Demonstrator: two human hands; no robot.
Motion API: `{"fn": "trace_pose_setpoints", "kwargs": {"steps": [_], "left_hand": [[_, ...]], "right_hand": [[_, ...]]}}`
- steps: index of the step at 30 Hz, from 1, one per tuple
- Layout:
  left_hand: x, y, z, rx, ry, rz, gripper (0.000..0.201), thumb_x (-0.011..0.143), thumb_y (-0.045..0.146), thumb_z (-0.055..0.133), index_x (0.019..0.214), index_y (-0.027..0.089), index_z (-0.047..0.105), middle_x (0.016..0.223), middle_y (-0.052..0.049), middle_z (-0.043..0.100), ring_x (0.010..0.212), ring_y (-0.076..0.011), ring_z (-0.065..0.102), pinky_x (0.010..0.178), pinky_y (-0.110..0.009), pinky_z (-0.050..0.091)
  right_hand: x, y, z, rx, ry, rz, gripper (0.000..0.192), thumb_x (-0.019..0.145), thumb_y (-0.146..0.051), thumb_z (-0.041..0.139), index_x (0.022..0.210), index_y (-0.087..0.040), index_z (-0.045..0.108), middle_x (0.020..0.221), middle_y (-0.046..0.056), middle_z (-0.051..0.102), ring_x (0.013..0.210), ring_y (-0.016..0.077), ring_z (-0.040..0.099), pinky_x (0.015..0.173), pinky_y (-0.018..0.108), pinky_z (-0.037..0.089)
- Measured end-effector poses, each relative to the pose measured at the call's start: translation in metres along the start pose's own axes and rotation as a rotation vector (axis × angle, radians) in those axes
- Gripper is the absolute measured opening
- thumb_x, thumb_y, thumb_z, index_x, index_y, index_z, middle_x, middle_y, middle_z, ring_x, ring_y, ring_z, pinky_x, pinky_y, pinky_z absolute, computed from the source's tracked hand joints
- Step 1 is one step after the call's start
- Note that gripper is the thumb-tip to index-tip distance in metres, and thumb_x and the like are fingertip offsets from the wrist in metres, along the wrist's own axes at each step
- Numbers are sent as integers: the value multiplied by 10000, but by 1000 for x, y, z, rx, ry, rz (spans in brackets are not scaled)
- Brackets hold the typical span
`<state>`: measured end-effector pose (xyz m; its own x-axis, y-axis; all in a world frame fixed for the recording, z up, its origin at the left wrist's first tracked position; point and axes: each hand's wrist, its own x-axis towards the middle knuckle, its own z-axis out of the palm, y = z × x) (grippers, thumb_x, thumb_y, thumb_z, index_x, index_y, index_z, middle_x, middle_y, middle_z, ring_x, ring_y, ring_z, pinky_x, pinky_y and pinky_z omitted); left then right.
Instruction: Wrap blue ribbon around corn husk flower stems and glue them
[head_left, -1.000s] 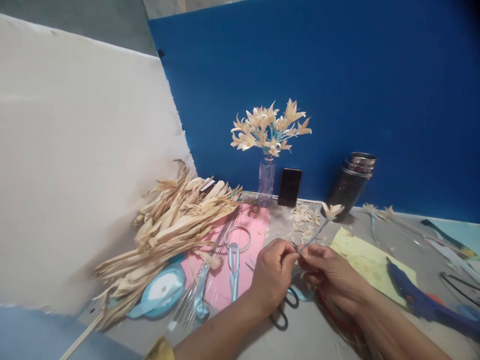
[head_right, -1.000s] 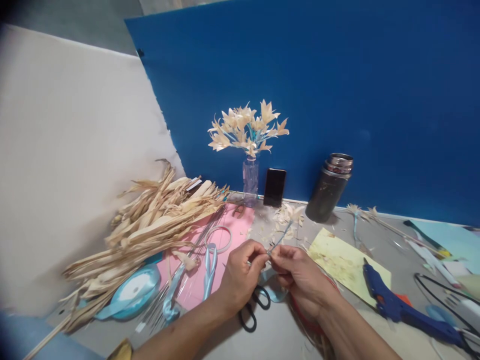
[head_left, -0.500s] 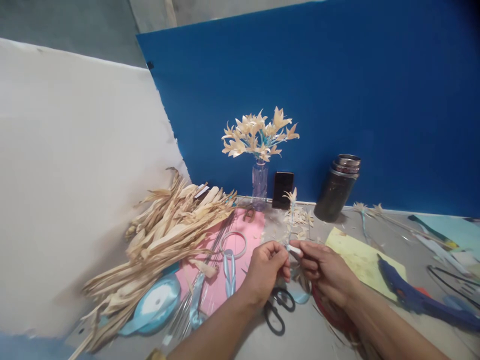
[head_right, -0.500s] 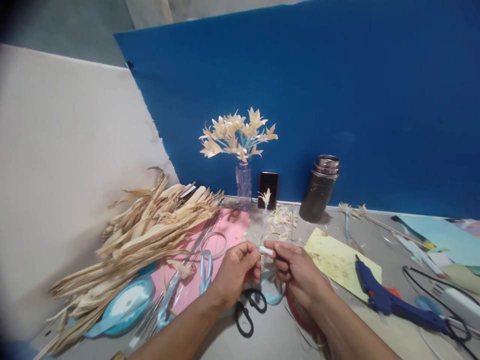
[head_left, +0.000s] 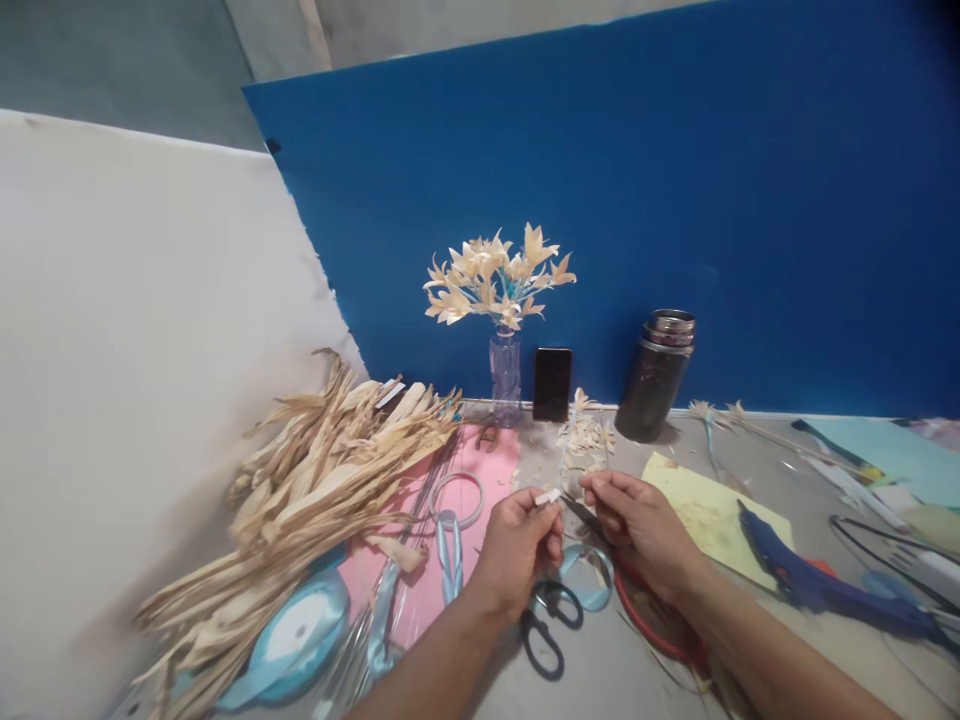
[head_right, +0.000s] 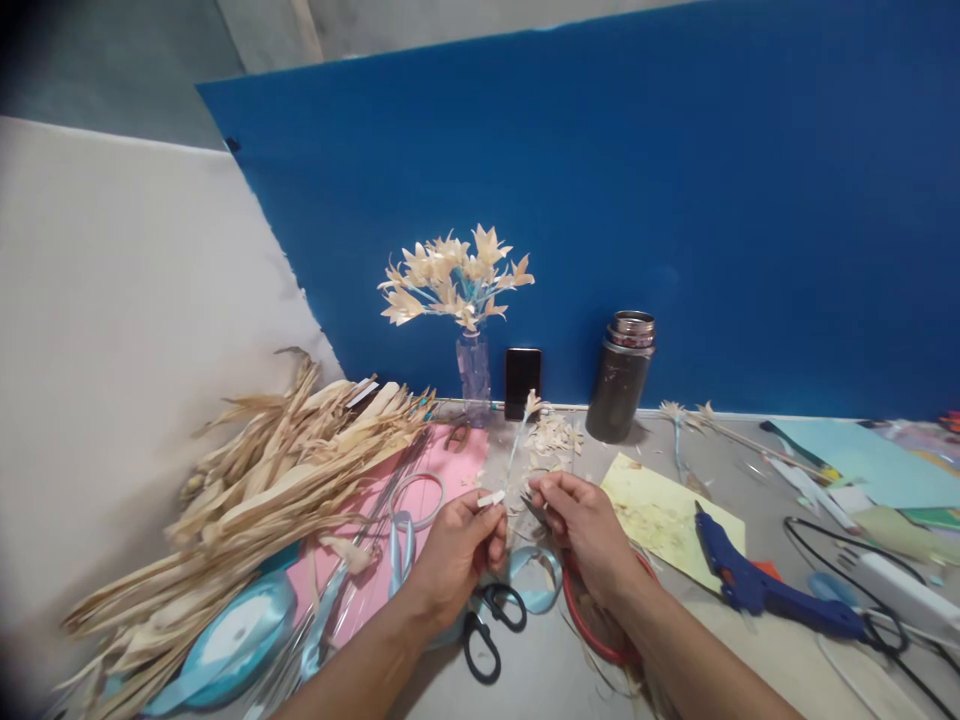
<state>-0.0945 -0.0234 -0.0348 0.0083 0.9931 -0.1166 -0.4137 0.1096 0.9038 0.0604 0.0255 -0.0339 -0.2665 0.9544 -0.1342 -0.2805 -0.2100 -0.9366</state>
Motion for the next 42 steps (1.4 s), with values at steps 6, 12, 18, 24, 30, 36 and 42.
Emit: {"fn": "trace_pose_setpoints", "kwargs": {"steps": [6,12,18,24,30,36,42], "left_hand": [[-2,-4,3,162,96,68,288,753,412,733,734,175,571,602,25,576,485,-78,478,495,-204,369],[-3,-2,4,287,154,139,213,763,341,705,716,182,571,554,29,572,498,-100,502,498,-208,369],[-2,-2,4,251,153,123,182,725,284,721,754,175,579,596,18,612,499,-104,540,495,-208,385],[-2,-3,6,219,169,100,168,680,233,735,722,171,584,592,10,625,513,-115,576,501,-208,406],[-2,-7,6,265,128,74,138,669,176,724,718,170,595,611,3,625,562,-129,598,553,-228,437],[-1,0,0,279,84,31,169,620,93,665,770,169,649,744,-27,643,629,-116,571,555,-207,426],[-2,15,-7,179,165,37,185,762,345,673,821,170,663,822,-35,633,622,-117,593,562,-225,451]], "right_hand": [[-15,-3,12,-185,-74,-79,389,790,-546,724,853,-162,714,754,15,636,578,107,479,516,232,356],[-20,-1,18,-246,-92,-107,331,737,-457,777,880,-173,685,805,27,677,742,187,611,677,295,465],[-19,-5,19,-299,-133,-151,296,803,-455,713,807,-161,677,737,28,669,705,183,605,665,292,462],[-18,-8,19,-470,-67,-224,219,799,-375,671,703,-178,652,663,5,646,659,174,576,625,275,434],[-14,-4,16,-547,-39,-245,206,798,-330,615,651,-190,642,622,-6,626,630,175,566,601,273,422],[-10,-5,11,-653,-28,-308,197,802,-308,601,654,-190,654,632,-2,646,639,179,573,609,273,413],[-13,-6,10,-775,-105,-271,194,817,-303,589,687,-195,684,639,1,641,629,185,565,597,282,405]]}}
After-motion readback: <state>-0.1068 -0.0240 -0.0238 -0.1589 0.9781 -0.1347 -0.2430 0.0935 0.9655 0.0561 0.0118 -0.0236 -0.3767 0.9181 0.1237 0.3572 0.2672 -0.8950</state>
